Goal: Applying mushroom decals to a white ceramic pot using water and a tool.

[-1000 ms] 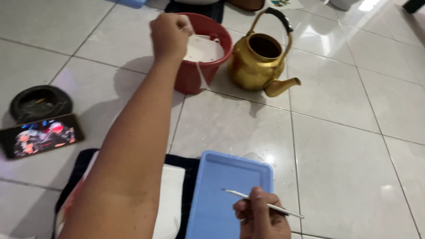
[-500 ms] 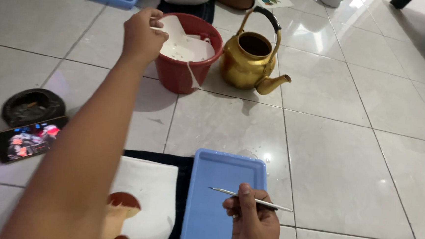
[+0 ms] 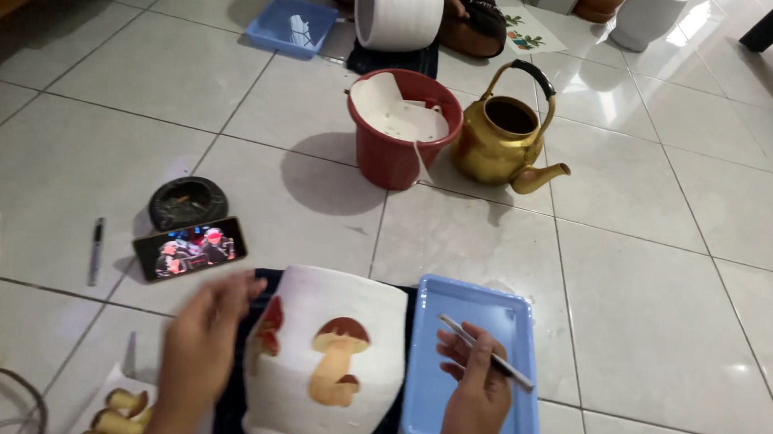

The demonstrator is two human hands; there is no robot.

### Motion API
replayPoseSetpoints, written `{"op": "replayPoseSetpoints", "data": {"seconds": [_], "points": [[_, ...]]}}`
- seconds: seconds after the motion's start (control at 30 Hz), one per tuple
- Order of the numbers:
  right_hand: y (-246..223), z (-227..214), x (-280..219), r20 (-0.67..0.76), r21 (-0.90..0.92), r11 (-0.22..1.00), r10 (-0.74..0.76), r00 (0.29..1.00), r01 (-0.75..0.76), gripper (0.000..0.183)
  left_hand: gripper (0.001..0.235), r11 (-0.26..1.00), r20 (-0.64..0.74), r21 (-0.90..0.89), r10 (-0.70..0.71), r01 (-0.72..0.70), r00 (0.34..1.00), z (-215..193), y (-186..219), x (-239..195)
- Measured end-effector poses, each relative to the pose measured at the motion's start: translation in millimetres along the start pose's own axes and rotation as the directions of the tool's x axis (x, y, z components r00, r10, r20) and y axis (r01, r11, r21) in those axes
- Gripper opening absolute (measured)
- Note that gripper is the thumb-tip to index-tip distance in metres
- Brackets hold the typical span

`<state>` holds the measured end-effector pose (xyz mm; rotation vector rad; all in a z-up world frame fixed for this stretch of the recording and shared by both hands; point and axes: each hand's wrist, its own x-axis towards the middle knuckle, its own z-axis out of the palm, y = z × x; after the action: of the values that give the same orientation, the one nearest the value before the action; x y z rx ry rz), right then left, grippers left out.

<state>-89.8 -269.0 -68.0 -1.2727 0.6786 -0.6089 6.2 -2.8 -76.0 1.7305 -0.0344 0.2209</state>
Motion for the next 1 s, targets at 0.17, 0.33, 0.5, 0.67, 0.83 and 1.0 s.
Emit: {"op": "replayPoseSetpoints", "data": {"seconds": [0.17, 0.33, 0.5, 0.67, 0.83, 1.0], "points": [[62, 14, -17, -0.023, -0.082, 0.995, -0.052, 0.998, 0.050, 0.037, 0.054, 0.969, 0.045, -0.119, -0.213, 0.217, 0.976, 12, -79, -40], [80, 23, -37, 0.001, -0.038, 0.999, 0.032, 0.999, -0.032, 0.041, 0.077, 0.756, 0.236, -0.246, -0.560, 0.607, 0.794, 24, -47, -27], [63, 30, -33, -0.043, -0.070, 0.994, 0.080, 0.996, -0.083, 0.042, 0.081, 0.807, 0.135, -0.176, -0.547, 0.563, 0.826, 38, -43, -30], [44, 31, -28, 0.007, -0.181, 0.983, -0.011, 1.000, 0.012, 0.041, 0.086, 0.757, 0.129, -0.276, -0.581, 0.592, 0.804, 50, -57, -36], [37, 21, -13, 0.116, -0.159, 0.970, -0.164, 0.980, 0.182, 0.039, 0.091, 0.823, 0.043, -0.353, -0.460, 0.444, 0.887, 52, -91, -43], [7, -6, -5, 0.045, -0.184, 0.947, -0.260, 0.965, 0.264, 0.040, 0.095, 0.971, 0.011, 0.141, 0.191, -0.190, 0.982, 22, 1, -37]]}}
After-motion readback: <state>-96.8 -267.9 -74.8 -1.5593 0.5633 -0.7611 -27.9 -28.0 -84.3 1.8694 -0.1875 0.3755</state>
